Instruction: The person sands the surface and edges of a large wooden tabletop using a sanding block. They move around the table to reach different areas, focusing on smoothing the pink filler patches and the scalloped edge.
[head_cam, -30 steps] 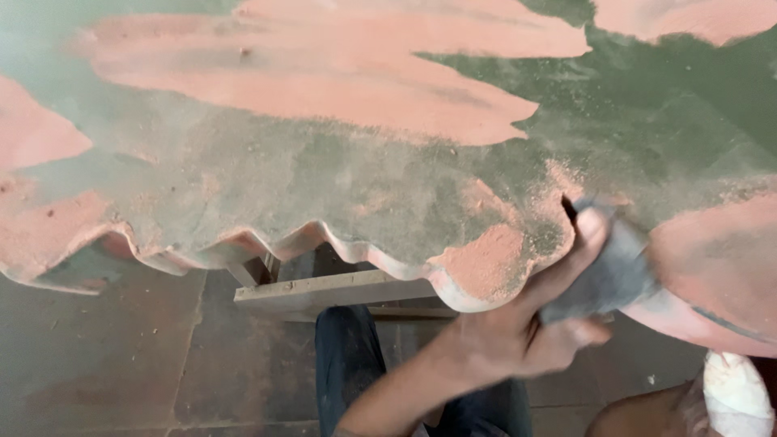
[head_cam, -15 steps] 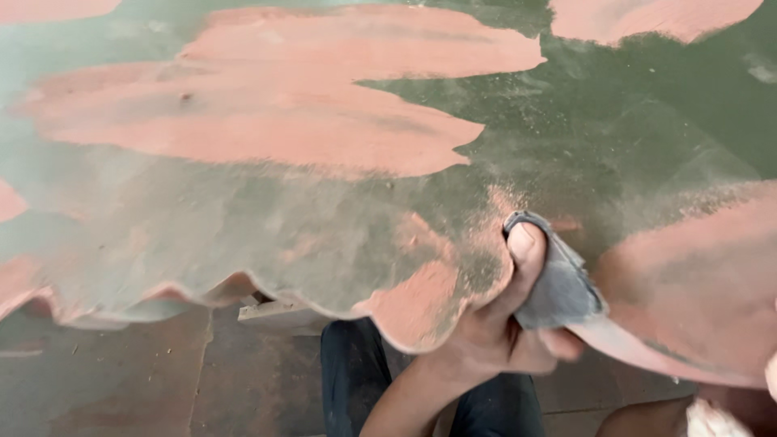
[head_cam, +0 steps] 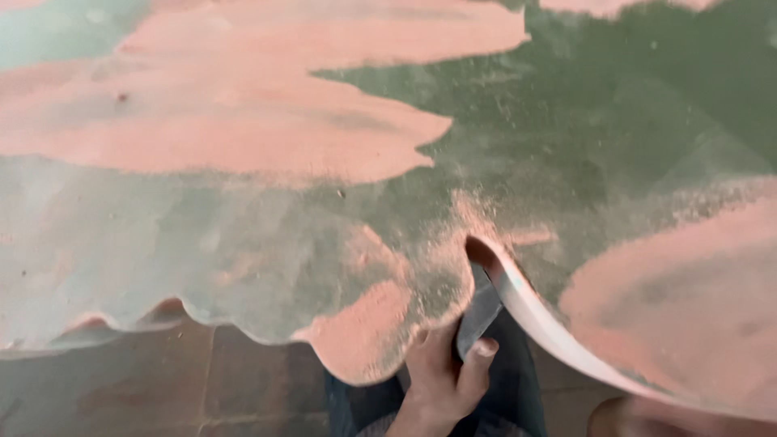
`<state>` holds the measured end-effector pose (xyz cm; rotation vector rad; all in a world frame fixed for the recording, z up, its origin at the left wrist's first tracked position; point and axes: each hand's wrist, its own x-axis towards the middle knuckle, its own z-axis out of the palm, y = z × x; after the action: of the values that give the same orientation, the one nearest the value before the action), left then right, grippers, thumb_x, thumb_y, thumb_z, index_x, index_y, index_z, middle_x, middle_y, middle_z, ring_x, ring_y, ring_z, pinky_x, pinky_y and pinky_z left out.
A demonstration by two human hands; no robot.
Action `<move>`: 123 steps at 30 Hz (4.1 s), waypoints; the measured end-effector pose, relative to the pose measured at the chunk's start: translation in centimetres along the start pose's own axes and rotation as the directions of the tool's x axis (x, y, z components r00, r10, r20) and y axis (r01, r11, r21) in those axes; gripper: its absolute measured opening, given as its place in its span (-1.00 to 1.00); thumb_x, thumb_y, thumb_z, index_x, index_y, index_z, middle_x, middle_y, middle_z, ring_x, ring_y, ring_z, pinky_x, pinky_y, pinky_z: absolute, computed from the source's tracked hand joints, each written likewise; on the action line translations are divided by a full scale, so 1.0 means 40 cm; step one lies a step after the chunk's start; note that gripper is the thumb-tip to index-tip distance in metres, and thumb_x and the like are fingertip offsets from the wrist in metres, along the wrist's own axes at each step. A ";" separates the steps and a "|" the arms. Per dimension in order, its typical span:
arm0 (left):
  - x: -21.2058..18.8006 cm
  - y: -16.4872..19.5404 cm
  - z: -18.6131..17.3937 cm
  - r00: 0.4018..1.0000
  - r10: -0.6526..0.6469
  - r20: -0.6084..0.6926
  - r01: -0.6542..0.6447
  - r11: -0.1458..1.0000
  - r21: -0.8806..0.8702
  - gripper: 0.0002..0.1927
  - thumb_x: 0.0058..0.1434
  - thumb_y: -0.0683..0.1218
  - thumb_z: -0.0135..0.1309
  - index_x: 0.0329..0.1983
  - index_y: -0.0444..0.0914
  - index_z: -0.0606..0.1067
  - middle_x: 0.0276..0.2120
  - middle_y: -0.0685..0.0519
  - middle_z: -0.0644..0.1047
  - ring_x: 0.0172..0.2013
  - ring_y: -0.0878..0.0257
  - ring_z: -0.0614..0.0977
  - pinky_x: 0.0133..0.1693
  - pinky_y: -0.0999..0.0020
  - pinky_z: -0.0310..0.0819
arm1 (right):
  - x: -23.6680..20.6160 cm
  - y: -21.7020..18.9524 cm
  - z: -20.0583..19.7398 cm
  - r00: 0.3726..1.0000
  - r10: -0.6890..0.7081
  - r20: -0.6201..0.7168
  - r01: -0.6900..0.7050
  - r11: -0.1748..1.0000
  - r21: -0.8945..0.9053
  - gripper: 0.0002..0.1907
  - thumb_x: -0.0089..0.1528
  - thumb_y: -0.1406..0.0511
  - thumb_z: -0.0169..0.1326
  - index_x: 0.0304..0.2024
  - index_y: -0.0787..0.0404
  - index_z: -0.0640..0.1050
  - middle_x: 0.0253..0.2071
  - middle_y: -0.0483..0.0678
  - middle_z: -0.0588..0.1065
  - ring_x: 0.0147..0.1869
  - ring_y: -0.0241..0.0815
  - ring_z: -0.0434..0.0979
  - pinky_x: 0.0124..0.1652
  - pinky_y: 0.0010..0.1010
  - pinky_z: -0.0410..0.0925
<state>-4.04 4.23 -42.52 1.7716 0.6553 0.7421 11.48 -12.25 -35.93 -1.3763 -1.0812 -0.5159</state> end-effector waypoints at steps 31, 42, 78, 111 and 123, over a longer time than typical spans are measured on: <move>-0.001 0.377 -0.260 0.568 0.802 -0.188 -0.550 0.539 0.638 -0.51 0.25 0.03 0.44 0.16 -0.11 0.48 0.02 -0.14 0.61 -0.01 0.22 0.65 -0.15 0.29 0.46 | -0.037 -0.147 0.415 0.993 0.017 0.118 -0.089 0.759 0.645 -0.49 0.44 0.24 -0.06 0.38 0.33 0.25 0.31 0.09 0.29 0.31 -0.07 0.34 0.23 -0.26 0.25; 0.163 0.702 -0.397 0.553 0.738 0.386 -0.802 0.348 0.485 -0.80 0.16 0.00 0.33 -0.22 -0.17 0.63 -0.13 0.09 0.64 -0.05 0.16 0.61 -0.01 0.16 0.50 | -0.042 -0.055 0.511 0.997 0.060 0.046 -0.076 0.766 0.639 -0.56 0.40 0.27 -0.01 0.31 0.29 0.36 0.12 -0.04 0.46 0.09 -0.26 0.47 0.05 -0.43 0.37; 0.215 0.636 -0.496 0.650 0.702 0.292 -0.746 0.517 0.419 -0.59 0.71 0.10 -0.24 0.39 -0.24 0.38 0.26 0.05 0.53 0.16 0.23 0.54 0.19 0.34 0.42 | 0.010 -0.123 0.560 0.985 0.166 -0.054 -0.076 0.690 0.720 -0.29 0.52 0.07 -0.06 0.57 0.31 0.13 0.47 0.09 0.21 0.40 -0.10 0.34 0.36 -0.26 0.32; 0.220 0.655 -0.477 0.531 0.712 0.460 -0.836 0.354 0.418 -0.62 0.11 0.16 0.24 -0.09 -0.10 0.66 -0.01 0.04 0.61 0.11 0.09 0.62 0.10 0.13 0.48 | -0.088 0.075 0.570 0.924 0.202 0.326 -0.382 0.424 0.821 -0.56 0.35 0.21 0.04 0.20 0.32 0.39 0.09 0.10 0.49 0.03 -0.21 0.59 -0.08 -0.44 0.50; 0.221 0.647 -0.464 0.565 0.691 0.451 -0.806 0.344 0.482 -0.63 0.12 0.20 0.27 -0.19 -0.13 0.67 -0.12 0.08 0.61 0.04 0.09 0.64 0.00 0.11 0.51 | -0.193 0.059 0.570 0.999 0.040 -0.033 -0.023 0.917 0.399 -0.74 0.29 0.39 0.14 -0.04 0.46 0.47 -0.06 0.10 0.56 -0.03 -0.11 0.64 -0.02 -0.39 0.47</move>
<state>-10.11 14.49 -11.70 2.8423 -0.1651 1.0291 2.91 7.42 -47.09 -1.0167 -1.0605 -0.2761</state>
